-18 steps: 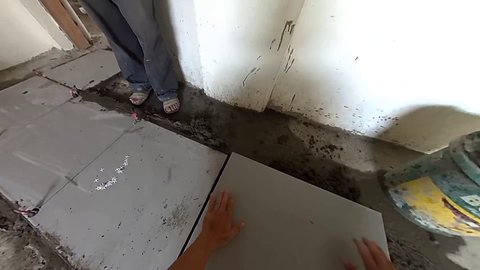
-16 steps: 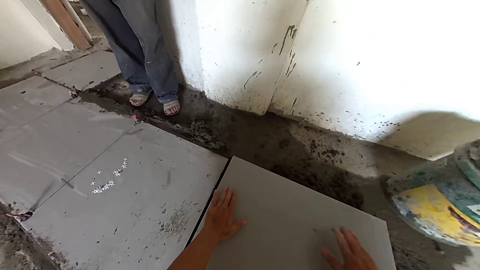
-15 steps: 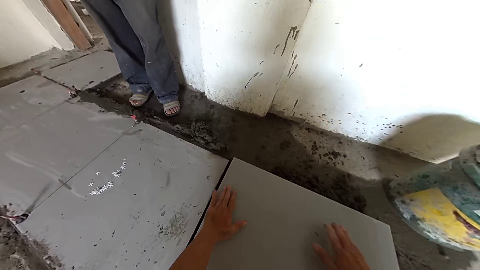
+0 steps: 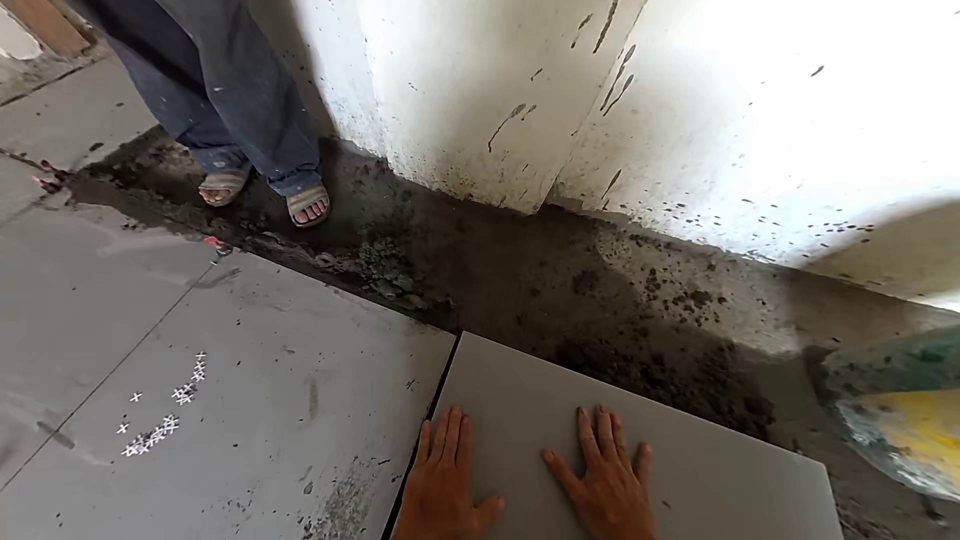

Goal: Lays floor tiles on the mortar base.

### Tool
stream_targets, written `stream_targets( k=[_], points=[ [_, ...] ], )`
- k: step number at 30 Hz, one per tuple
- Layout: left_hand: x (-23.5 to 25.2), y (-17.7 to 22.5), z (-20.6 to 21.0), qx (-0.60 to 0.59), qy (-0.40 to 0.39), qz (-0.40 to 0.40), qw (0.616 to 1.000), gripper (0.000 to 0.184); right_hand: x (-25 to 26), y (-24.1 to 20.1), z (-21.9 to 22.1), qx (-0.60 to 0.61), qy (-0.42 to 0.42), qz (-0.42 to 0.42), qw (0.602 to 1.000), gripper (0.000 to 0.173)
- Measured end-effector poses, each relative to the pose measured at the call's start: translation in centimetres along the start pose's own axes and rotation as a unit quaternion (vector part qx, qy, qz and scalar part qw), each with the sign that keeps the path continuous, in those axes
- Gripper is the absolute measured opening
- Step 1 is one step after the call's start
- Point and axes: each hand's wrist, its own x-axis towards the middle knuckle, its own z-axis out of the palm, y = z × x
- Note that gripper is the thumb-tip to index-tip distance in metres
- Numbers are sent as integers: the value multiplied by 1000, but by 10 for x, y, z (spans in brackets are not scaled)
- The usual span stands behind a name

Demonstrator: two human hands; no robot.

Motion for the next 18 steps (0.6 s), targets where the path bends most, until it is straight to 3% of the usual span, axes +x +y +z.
stream_targets(
  k=[18],
  points=[
    [-2,1,-6,22,-51,2,998,127,-3,2,-5,-5,-29,-14,999,111]
  ],
)
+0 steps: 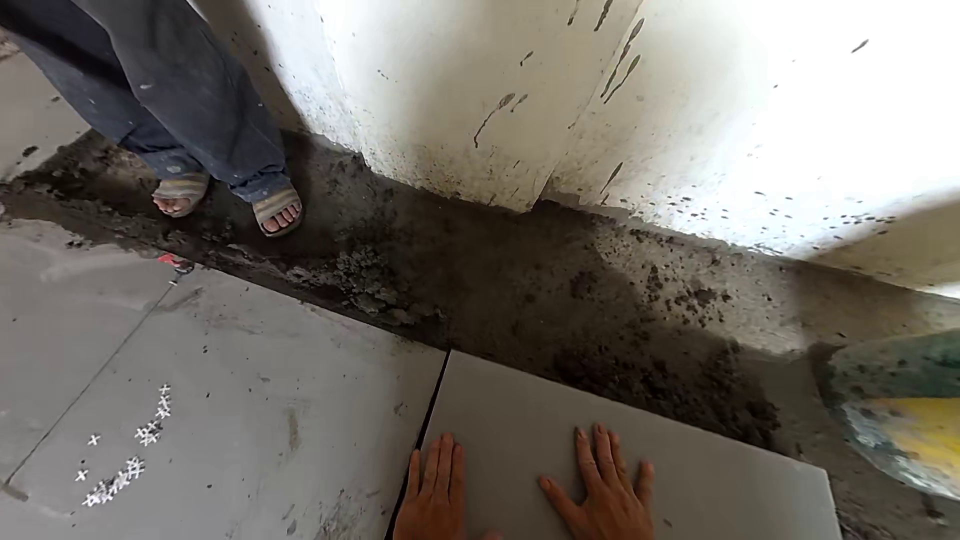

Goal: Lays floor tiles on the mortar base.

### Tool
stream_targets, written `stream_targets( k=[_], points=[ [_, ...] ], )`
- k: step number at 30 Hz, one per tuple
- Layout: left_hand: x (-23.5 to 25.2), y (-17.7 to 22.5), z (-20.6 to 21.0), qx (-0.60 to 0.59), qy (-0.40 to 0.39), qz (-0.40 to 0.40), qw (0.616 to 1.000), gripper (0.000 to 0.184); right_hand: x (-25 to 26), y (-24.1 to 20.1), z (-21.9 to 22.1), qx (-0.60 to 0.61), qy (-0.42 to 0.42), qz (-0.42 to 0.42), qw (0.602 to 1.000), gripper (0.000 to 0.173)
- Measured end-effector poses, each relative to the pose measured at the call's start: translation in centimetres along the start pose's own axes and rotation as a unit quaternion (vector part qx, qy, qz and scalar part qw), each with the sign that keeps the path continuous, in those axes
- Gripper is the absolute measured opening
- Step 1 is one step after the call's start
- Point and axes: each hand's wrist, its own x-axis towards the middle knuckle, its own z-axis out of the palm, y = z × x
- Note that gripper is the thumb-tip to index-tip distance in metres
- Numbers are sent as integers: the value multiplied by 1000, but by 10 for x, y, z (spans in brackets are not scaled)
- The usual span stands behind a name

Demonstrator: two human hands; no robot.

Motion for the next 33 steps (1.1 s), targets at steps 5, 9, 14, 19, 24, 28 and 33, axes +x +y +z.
stream_targets(
  k=[5,9,14,19,24,28,33],
  points=[
    [4,-3,6,9,47,11,999,130,5,0,8,-8,39,-2,999,111],
    [2,0,-5,-10,-46,17,999,124,4,1,0,-6,0,10,1000,111],
    [-2,-38,-5,-62,-77,129,987,100,8,1,-9,34,-50,7,998,114],
    [-81,-34,-13,-24,-36,87,995,92,-68,-4,-15,31,-48,-67,996,116],
    [-158,3,14,-36,2,12,999,104,-234,-31,8,-4,-22,-127,992,117],
    [-156,-3,18,-24,-3,22,999,105,-253,-39,15,-19,-26,-122,992,121],
    [-156,-5,21,-8,13,24,1000,110,-251,-41,14,-34,-23,-120,992,124]
  ],
)
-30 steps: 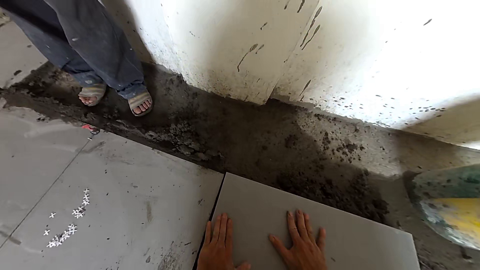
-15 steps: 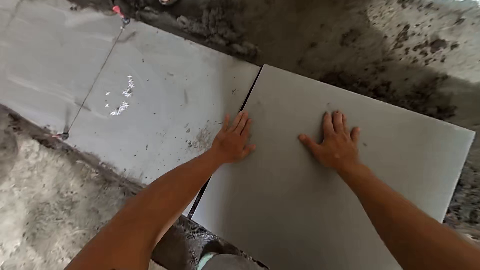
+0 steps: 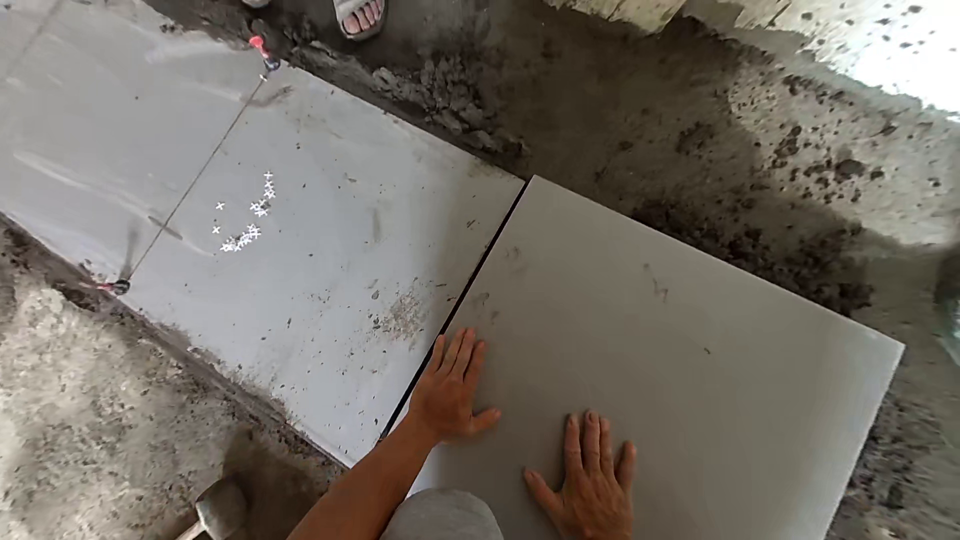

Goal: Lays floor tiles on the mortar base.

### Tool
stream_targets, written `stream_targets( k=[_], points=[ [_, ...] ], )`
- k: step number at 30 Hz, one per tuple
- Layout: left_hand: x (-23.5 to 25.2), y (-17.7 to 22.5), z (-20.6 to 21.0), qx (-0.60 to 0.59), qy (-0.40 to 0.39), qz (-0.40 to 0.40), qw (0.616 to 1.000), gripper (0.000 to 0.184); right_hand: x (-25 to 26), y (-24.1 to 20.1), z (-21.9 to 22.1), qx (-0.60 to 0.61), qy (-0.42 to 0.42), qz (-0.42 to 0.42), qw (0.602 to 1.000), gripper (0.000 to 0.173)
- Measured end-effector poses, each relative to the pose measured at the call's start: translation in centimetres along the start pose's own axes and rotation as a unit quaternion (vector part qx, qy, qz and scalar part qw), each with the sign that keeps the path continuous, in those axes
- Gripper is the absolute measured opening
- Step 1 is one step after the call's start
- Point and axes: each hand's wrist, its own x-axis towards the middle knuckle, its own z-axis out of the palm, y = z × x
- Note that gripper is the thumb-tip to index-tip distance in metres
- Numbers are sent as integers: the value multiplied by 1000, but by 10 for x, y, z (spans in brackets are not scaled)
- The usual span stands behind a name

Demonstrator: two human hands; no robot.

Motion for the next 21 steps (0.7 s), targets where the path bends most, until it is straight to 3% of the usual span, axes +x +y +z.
stream_targets(
  k=[9,16,21],
  points=[
    [-2,1,2,15,6,-3,1000,117,-3,1,-1,-15,-23,-7,1000,127],
    [2,3,-3,25,-42,-13,999,117,-3,1,10,1,28,1,1000,121],
    [4,1,-3,9,-37,-19,999,116,26,30,-4,42,88,-22,995,100]
  ],
)
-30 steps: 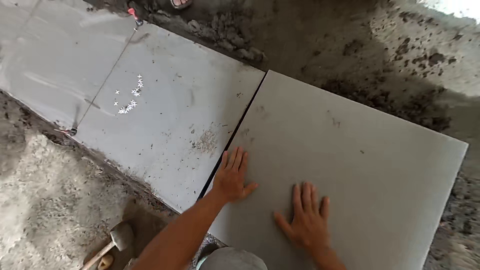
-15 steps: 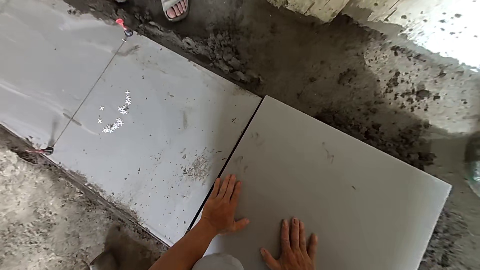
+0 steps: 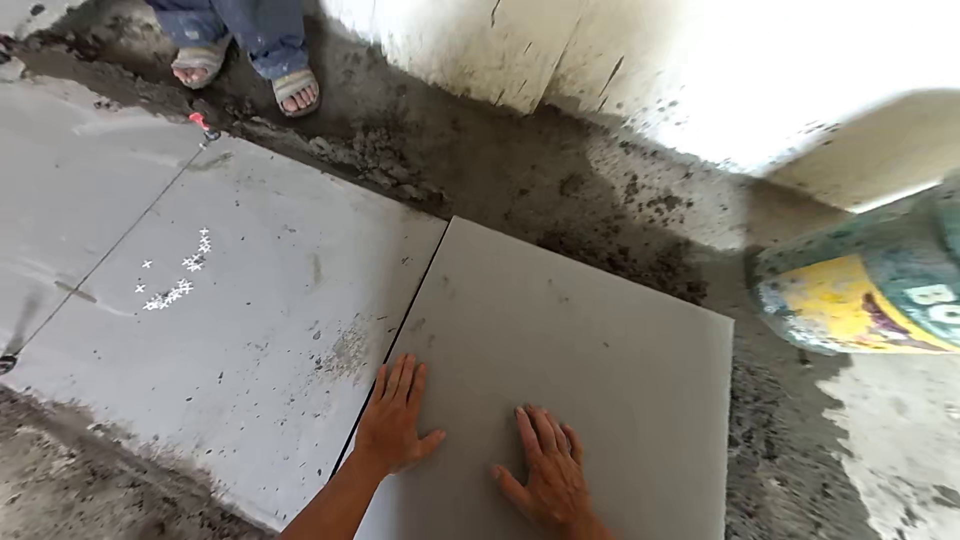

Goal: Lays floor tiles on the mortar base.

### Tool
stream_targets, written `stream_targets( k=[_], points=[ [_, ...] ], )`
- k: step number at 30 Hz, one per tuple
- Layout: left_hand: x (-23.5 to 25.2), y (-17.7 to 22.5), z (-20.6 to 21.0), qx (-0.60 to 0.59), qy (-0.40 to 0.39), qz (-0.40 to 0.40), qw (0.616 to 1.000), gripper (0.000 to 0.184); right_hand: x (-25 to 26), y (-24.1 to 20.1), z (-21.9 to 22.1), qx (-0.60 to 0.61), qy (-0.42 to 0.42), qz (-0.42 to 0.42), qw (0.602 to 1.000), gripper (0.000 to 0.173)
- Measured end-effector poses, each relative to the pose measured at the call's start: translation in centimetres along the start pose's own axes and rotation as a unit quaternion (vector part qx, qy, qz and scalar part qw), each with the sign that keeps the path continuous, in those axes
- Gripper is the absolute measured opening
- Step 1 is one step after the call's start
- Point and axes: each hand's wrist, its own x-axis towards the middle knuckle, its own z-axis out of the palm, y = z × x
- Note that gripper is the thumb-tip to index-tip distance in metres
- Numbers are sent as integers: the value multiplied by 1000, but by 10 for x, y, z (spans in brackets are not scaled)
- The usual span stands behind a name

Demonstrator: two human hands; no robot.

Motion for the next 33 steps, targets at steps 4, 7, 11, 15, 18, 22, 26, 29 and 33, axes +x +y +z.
stream_targets(
  k=[4,7,11,15,18,22,26,29,33],
  points=[
    [40,-2,-11,-20,100,6,995,99,107,35,-18,24,-69,4,997,91],
    [106,-6,-27,-5,89,0,996,103,202,42,-18,40,-185,40,981,97],
    [146,-20,-5,-15,119,-21,993,114,229,51,13,-10,-119,45,992,106],
    [136,-19,-5,-13,108,-19,994,120,219,49,18,-13,-94,43,995,105],
    [140,-21,-13,-22,67,-10,997,126,221,52,20,-18,-87,37,995,106],
    [135,-21,-11,-30,65,-5,997,129,216,52,20,-29,-88,33,995,106],
    [140,-23,-11,-34,43,-12,998,131,221,54,26,-35,-79,25,996,106],
    [141,-25,-8,-14,52,-7,999,130,219,54,25,-46,-65,25,997,108],
    [130,-22,-11,-15,45,-5,999,131,210,52,22,-52,-69,20,996,111]
  ],
)
